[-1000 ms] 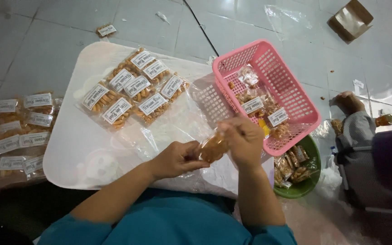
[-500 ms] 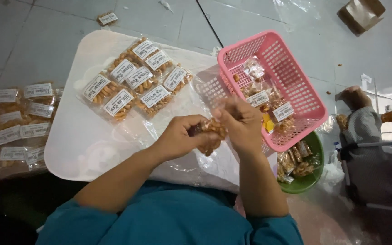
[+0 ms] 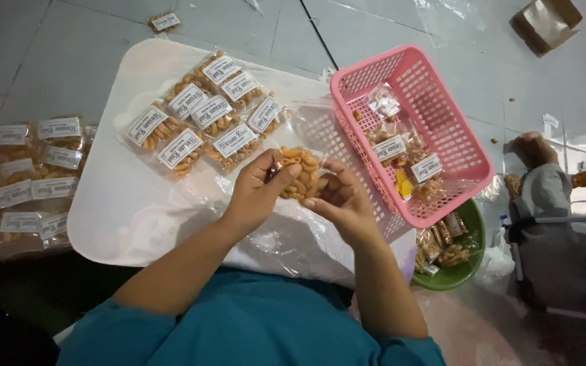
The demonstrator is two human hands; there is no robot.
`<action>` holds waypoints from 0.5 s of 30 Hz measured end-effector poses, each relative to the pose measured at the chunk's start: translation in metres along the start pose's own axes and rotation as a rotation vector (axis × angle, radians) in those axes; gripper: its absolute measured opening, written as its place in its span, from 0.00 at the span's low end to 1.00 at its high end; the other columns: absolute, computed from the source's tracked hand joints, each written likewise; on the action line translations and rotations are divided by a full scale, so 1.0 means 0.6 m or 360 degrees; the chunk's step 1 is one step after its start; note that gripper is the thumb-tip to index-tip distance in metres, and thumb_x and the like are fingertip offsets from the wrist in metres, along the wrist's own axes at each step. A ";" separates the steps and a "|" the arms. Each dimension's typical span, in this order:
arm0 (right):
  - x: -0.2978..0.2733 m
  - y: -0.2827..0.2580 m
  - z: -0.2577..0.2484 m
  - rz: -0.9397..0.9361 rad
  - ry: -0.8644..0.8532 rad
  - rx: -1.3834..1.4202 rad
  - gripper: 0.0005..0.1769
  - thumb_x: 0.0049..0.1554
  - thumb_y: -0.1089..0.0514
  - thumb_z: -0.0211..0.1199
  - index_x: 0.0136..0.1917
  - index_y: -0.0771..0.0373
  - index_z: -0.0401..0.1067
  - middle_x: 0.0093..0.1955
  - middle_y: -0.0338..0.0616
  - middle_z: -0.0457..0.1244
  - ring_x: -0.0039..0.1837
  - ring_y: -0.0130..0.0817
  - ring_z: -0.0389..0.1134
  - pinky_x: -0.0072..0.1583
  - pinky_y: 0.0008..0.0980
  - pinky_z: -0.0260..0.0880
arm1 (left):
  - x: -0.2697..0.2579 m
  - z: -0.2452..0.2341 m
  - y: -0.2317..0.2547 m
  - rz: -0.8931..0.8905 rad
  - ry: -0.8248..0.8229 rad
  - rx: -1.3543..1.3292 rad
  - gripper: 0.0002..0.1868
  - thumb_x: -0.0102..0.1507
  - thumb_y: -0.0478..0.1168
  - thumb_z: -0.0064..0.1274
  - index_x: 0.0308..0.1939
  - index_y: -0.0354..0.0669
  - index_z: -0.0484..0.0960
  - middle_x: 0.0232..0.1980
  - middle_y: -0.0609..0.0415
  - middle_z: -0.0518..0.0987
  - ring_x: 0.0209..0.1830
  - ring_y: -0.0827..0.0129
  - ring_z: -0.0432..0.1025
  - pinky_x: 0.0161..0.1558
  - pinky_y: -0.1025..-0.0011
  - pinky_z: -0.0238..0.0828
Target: Manually packing fried snacks into small plastic bags, adding a small packet to each, and flattening them on a low table.
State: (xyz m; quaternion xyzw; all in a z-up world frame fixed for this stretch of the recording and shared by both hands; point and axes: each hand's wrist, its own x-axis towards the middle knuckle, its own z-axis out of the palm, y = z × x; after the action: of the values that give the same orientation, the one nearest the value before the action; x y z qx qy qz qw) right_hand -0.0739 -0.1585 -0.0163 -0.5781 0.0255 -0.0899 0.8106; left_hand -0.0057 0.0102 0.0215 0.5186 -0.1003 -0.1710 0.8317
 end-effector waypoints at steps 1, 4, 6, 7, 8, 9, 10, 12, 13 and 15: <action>0.007 -0.012 0.002 -0.0026 -0.0120 -0.0014 0.46 0.45 0.73 0.73 0.74 0.68 0.59 0.49 0.57 0.68 0.51 0.45 0.74 0.54 0.40 0.77 | 0.000 -0.001 0.002 -0.0010 -0.0070 0.0006 0.08 0.65 0.37 0.61 0.36 0.39 0.76 0.25 0.48 0.81 0.23 0.76 0.76 0.27 0.82 0.76; 0.017 -0.045 0.007 -0.0020 -0.0239 -0.0002 0.48 0.49 0.58 0.72 0.78 0.69 0.57 0.63 0.63 0.65 0.65 0.50 0.69 0.64 0.48 0.73 | -0.013 0.009 0.009 -0.0049 -0.0186 0.0051 0.09 0.64 0.35 0.62 0.32 0.39 0.76 0.22 0.47 0.80 0.21 0.74 0.76 0.25 0.81 0.74; 0.020 -0.062 0.016 0.0000 -0.0236 0.0022 0.46 0.53 0.50 0.68 0.79 0.67 0.56 0.69 0.66 0.63 0.70 0.53 0.66 0.66 0.50 0.71 | -0.016 0.008 0.002 -0.0071 -0.0243 0.0092 0.10 0.62 0.33 0.63 0.31 0.38 0.77 0.21 0.48 0.79 0.20 0.74 0.75 0.24 0.81 0.73; 0.019 -0.069 0.023 -0.0006 -0.0126 -0.0113 0.34 0.56 0.58 0.65 0.73 0.70 0.63 0.61 0.63 0.67 0.64 0.48 0.70 0.63 0.45 0.74 | -0.016 0.001 -0.009 -0.0070 -0.0278 0.0138 0.09 0.63 0.34 0.63 0.31 0.38 0.78 0.21 0.47 0.80 0.20 0.74 0.76 0.24 0.81 0.74; 0.018 -0.076 0.031 -0.0010 -0.0017 -0.0249 0.23 0.60 0.66 0.62 0.68 0.73 0.71 0.54 0.61 0.71 0.57 0.42 0.74 0.60 0.41 0.76 | -0.016 -0.005 -0.020 -0.0070 -0.0311 0.0183 0.09 0.63 0.36 0.63 0.31 0.38 0.79 0.21 0.46 0.81 0.20 0.73 0.77 0.23 0.81 0.75; 0.018 -0.065 0.027 -0.0007 -0.0013 -0.0247 0.23 0.60 0.66 0.62 0.68 0.73 0.71 0.54 0.61 0.71 0.57 0.42 0.74 0.60 0.41 0.76 | -0.016 -0.005 -0.016 -0.0075 -0.0312 0.0183 0.09 0.63 0.36 0.63 0.31 0.38 0.79 0.21 0.46 0.81 0.20 0.73 0.77 0.23 0.81 0.75; 0.017 -0.054 0.024 -0.0055 -0.0008 -0.0268 0.23 0.60 0.67 0.62 0.68 0.74 0.70 0.53 0.63 0.71 0.58 0.44 0.74 0.61 0.42 0.75 | -0.018 -0.005 -0.011 -0.0112 -0.0326 0.0183 0.10 0.66 0.37 0.59 0.31 0.38 0.80 0.21 0.48 0.80 0.22 0.76 0.74 0.24 0.79 0.74; 0.016 -0.049 0.030 -0.0097 -0.0008 -0.0287 0.23 0.60 0.69 0.62 0.68 0.74 0.69 0.53 0.65 0.71 0.58 0.45 0.74 0.63 0.43 0.74 | -0.017 -0.009 -0.008 -0.0152 -0.0334 0.0181 0.12 0.69 0.38 0.54 0.32 0.38 0.80 0.21 0.50 0.79 0.23 0.79 0.70 0.24 0.78 0.73; 0.015 -0.056 0.038 -0.0199 -0.0016 -0.0434 0.22 0.60 0.67 0.63 0.68 0.71 0.70 0.57 0.60 0.70 0.64 0.45 0.70 0.68 0.46 0.68 | -0.016 -0.011 -0.010 -0.0178 -0.0317 0.0222 0.14 0.70 0.38 0.53 0.30 0.37 0.80 0.20 0.48 0.78 0.21 0.76 0.72 0.24 0.78 0.74; 0.015 -0.055 0.037 -0.0292 -0.0024 -0.0576 0.22 0.60 0.66 0.64 0.68 0.68 0.72 0.62 0.55 0.69 0.71 0.44 0.66 0.73 0.49 0.63 | -0.018 -0.008 0.000 -0.0214 -0.0295 0.0264 0.15 0.70 0.37 0.53 0.28 0.36 0.80 0.18 0.46 0.77 0.18 0.73 0.74 0.24 0.77 0.75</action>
State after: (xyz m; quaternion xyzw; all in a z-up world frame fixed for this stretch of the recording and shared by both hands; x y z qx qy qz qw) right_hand -0.0659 -0.1497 0.0228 -0.7150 -0.0176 -0.1528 0.6820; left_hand -0.0144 0.0183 0.0196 0.5730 -0.1555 -0.2645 0.7599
